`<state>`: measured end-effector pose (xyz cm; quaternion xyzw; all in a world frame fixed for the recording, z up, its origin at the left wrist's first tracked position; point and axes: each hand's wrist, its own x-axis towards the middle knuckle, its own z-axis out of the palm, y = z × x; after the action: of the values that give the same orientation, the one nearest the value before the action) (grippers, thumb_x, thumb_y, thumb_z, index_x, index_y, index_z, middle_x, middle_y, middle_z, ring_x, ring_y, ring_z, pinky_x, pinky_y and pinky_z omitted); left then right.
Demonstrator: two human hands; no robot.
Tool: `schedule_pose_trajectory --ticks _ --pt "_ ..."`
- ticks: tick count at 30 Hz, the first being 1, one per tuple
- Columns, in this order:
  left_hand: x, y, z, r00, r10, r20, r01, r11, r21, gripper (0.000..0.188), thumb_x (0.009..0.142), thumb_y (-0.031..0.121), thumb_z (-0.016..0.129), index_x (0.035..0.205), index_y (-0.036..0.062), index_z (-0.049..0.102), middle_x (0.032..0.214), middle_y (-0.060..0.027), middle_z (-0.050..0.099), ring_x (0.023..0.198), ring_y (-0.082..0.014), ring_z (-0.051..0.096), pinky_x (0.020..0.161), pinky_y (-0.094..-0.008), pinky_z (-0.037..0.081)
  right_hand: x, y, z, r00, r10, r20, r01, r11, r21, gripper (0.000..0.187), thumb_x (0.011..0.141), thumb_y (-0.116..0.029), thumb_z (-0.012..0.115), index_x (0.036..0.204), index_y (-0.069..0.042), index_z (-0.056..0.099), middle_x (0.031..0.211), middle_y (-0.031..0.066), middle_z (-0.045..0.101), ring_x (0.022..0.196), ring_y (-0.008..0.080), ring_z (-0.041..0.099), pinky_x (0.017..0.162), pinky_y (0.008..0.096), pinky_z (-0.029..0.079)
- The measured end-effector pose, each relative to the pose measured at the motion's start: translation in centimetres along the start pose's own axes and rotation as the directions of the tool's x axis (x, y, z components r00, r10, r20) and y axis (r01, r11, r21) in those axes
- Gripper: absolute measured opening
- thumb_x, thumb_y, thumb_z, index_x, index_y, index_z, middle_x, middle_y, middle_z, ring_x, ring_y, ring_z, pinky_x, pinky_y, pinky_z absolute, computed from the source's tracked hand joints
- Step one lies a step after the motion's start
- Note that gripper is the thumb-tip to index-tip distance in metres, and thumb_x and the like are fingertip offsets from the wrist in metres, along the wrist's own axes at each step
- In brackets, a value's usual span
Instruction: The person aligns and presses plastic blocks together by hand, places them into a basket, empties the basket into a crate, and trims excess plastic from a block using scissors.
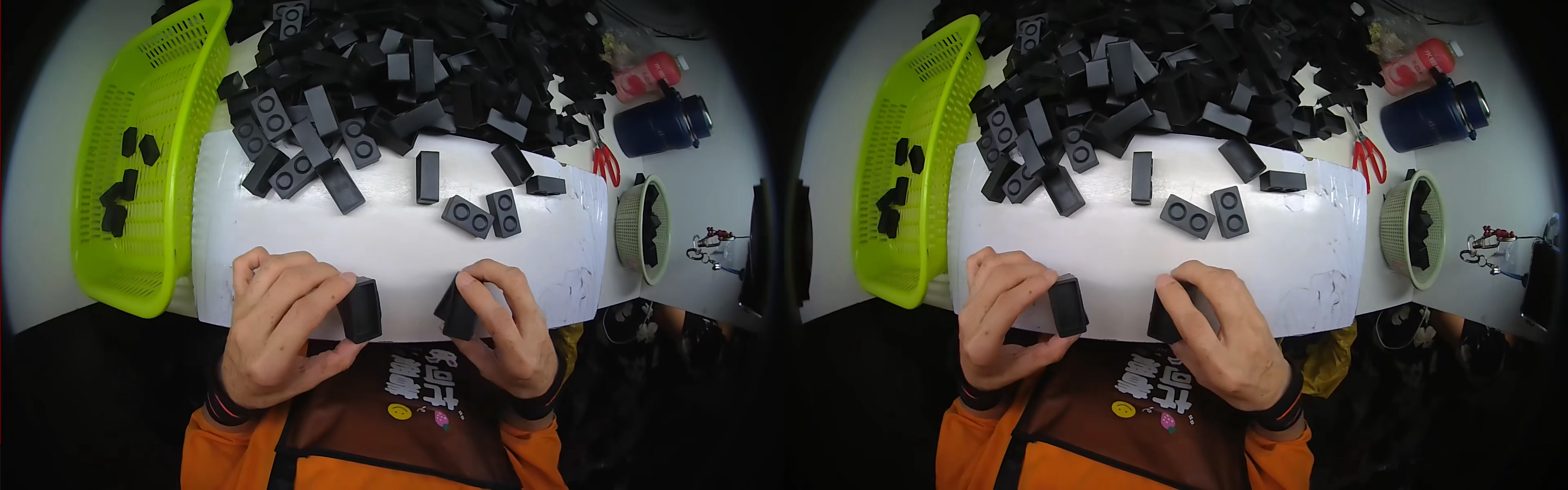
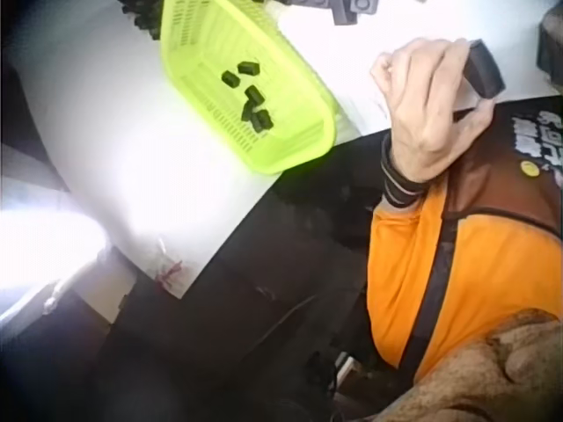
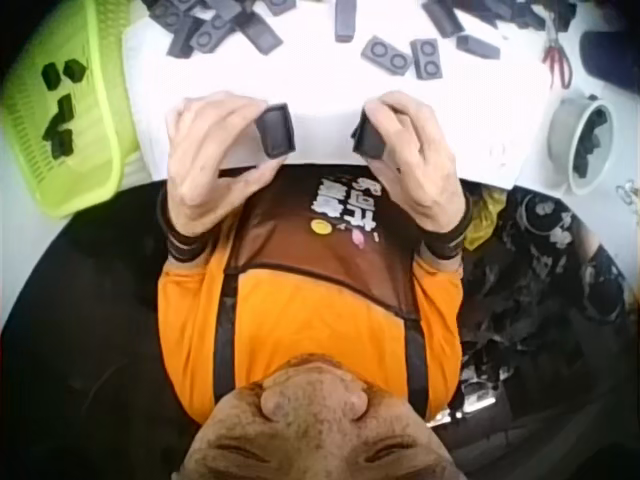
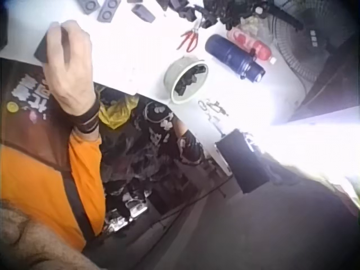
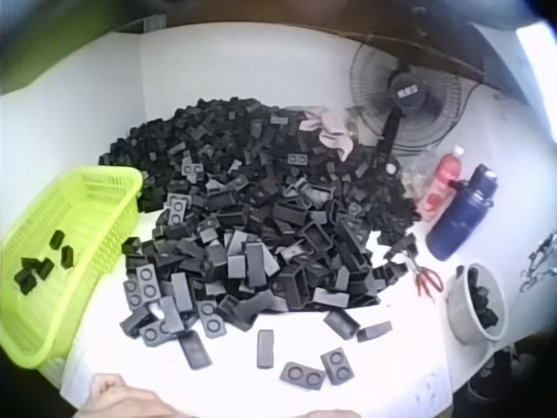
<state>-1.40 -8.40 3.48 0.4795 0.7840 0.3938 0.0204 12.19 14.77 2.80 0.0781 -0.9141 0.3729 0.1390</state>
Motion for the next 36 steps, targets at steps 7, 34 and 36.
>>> schedule_pose_trajectory --ticks 7,34,36 --pt "2.4 0.9 0.1 0.931 -0.021 0.364 -0.067 0.971 0.228 0.071 0.062 0.017 0.087 0.125 -0.0003 0.06 0.119 -0.0139 0.058 0.103 -0.0305 0.058 0.085 -0.0442 0.042 3.9 -2.6 -0.8 0.923 0.113 0.368 0.068 0.893 -0.445 0.079 0.063 -0.001 0.08 0.137 0.0 0.054 0.121 0.0124 0.058 0.101 0.0316 0.056 0.086 0.04 0.049" --pt "1.7 -0.5 1.9 0.98 -0.138 -0.144 -0.08 0.392 -0.917 0.068 0.078 -0.001 0.081 0.138 -0.01 0.05 0.125 -0.0241 0.061 0.12 -0.0332 0.063 0.103 -0.0441 0.052 2.6 -0.3 -0.2 0.998 0.049 0.035 -0.046 0.995 -0.085 0.062 0.079 -0.016 0.084 0.132 0.004 0.058 0.125 0.02 0.058 0.097 0.0334 0.063 0.085 0.0406 0.052" --pt "2.3 -0.3 1.3 0.984 -0.169 -0.058 -0.056 0.016 -0.998 0.064 0.081 -0.005 0.073 0.14 -0.0108 0.047 0.132 -0.0276 0.057 0.121 -0.0384 0.063 0.107 -0.0502 0.05 3.1 1.8 -2.7 0.962 0.05 -0.268 -0.109 0.972 -0.207 0.05 0.078 0.001 0.081 0.123 0.008 0.062 0.115 0.0223 0.064 0.092 0.0331 0.066 0.079 0.0394 0.056"
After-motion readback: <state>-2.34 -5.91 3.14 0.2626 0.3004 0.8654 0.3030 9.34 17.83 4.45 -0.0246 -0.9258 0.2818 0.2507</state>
